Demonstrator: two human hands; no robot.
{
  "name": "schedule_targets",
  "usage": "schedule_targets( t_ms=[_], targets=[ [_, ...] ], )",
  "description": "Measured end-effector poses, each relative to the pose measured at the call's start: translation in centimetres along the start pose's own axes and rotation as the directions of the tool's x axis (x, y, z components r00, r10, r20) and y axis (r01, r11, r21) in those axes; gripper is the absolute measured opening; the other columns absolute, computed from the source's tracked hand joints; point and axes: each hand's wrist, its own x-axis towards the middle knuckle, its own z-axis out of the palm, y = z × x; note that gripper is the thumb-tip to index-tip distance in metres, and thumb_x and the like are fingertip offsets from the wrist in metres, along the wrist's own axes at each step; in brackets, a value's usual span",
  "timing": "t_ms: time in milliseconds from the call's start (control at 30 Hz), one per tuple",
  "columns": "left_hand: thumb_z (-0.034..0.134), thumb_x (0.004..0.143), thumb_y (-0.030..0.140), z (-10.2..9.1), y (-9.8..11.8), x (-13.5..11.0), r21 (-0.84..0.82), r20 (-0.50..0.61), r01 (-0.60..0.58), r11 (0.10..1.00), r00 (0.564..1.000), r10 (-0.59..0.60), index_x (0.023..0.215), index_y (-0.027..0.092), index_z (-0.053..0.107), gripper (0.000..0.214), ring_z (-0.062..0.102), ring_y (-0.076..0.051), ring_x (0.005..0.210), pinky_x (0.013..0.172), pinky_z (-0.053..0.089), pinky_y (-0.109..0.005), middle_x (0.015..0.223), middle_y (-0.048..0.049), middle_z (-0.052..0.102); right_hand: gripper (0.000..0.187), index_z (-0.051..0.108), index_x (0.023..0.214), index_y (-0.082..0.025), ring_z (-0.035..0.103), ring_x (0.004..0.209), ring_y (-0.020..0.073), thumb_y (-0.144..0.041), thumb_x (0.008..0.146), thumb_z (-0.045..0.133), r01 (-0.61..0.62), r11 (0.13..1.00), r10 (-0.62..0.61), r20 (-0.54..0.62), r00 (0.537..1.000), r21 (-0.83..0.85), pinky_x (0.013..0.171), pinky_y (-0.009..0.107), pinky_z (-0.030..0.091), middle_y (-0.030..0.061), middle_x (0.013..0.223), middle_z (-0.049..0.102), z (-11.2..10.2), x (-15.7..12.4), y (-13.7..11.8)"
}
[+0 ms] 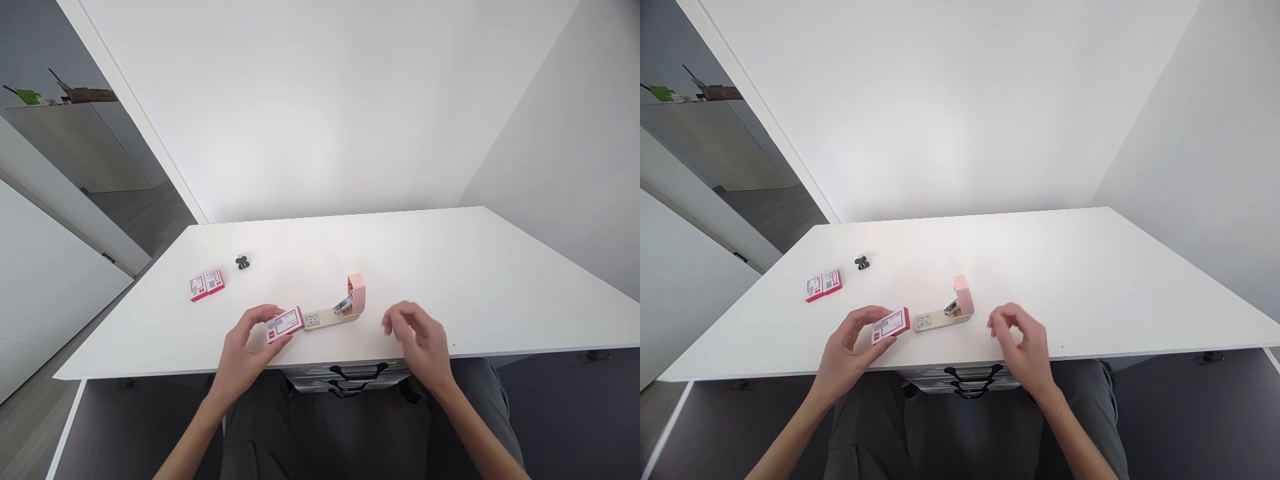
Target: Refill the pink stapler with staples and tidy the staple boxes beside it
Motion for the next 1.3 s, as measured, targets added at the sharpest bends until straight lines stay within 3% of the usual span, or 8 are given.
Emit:
schedule_targets(
  t_ms=[100,233,667,800,967,1067,1133,1300],
  targets=[
    [0.078,0.089,0.043,0.8,0.5,0.3,-0.017,0.041,-0.059,0.998,0.997,0.059,0.121,0.026,0.063,0.039,0.069,-0.026,0.116,0.102,0.058,-0.045,0.123,-0.008,0.072,0.016,0.068,0.106,-0.025,0.057,0.061,0.0164,-0.035,0.104,0.055,0.002,0.999,-0.014,0.241,0.97,0.049,0.063,0.032,0.051,-0.001,0.072,0.065,1.3,-1.3,-1.2],
    [0.08,0.088,0.04,1.5,0.9,1.1,-0.019,0.074,-0.113,0.993,0.991,0.114,0.122,0.027,0.062,0.041,0.069,-0.025,0.117,0.101,0.059,-0.044,0.12,-0.0064,0.074,0.029,0.063,0.13,-0.027,0.06,0.063,0.0155,-0.033,0.103,0.056,-0.063,0.99,0.001,0.441,0.897,0.124,0.061,0.03,0.053,-0.0008,0.079,0.069,3.5,-1.4,-2.5],
    [0.081,0.087,0.044,1.6,0.3,1.5,-0.028,0.07,-0.075,0.997,0.995,0.077,0.123,0.028,0.063,0.044,0.072,-0.026,0.118,0.101,0.06,-0.042,0.12,-0.0044,0.077,0.038,0.06,0.139,-0.026,0.065,0.067,0.0157,-0.037,0.104,0.056,-0.144,0.982,0.054,0.55,0.834,0.123,0.06,0.029,0.055,0.0016,0.088,0.076,6.9,0.1,-2.9],
    [0.08,0.088,0.044,1.7,0.2,1.6,-0.03,0.044,-0.058,0.998,0.997,0.059,0.125,0.029,0.062,0.044,0.071,-0.026,0.119,0.102,0.06,-0.043,0.121,-0.0041,0.077,0.035,0.061,0.134,-0.026,0.071,0.069,0.0165,-0.044,0.106,0.052,-0.197,0.972,0.102,0.524,0.845,0.128,0.058,0.028,0.056,0.0049,0.099,0.078,8.2,0.4,-3.4],
    [0.077,0.09,0.042,1.7,0.1,1.7,-0.054,-0.007,-0.018,0.998,1.0,0.018,0.126,0.03,0.064,0.04,0.068,-0.025,0.126,0.107,0.057,-0.042,0.129,-0.0042,0.073,0.031,0.066,0.119,-0.024,0.076,0.07,0.0194,-0.049,0.107,0.052,-0.171,0.98,0.12,0.376,0.919,0.105,0.052,0.027,0.054,0.0047,0.09,0.077,10.4,0.6,-3.8],
    [0.077,0.091,0.042,1.7,0.1,1.8,-0.092,-0.042,-0.001,0.996,0.999,-0.003,0.13,0.03,0.062,0.044,0.063,-0.026,0.133,0.112,0.053,-0.044,0.139,-0.0056,0.068,0.024,0.066,0.117,-0.024,0.076,0.07,0.0199,-0.041,0.108,0.052,-0.053,0.998,0.043,0.288,0.957,0.025,0.058,0.029,0.058,0.0032,0.082,0.077,11.5,0.8,-4.0],
    [0.075,0.092,0.041,1.7,0.0,1.9,-0.123,-0.071,0.008,0.992,0.997,-0.017,0.133,0.03,0.06,0.045,0.059,-0.026,0.138,0.116,0.05,-0.045,0.145,-0.0065,0.064,0.022,0.066,0.117,-0.023,0.078,0.077,0.0197,-0.034,0.109,0.05,0.074,0.997,-0.063,0.245,0.968,-0.037,0.064,0.031,0.061,0.0058,0.095,0.079,12.0,1.2,-4.1],
    [0.067,0.098,0.039,2.0,-0.8,2.1,-0.195,-0.103,0.07,0.978,0.99,-0.092,0.134,0.029,0.059,0.038,0.059,-0.025,0.138,0.119,0.047,-0.046,0.146,-0.007,0.062,0.024,0.067,0.118,-0.024,0.077,0.109,0.0192,-0.018,0.109,0.045,0.391,0.911,-0.371,0.155,0.916,-0.131,0.08,0.03,0.065,0.0086,0.128,0.076,12.7,2.1,-4.2]
  ],
)
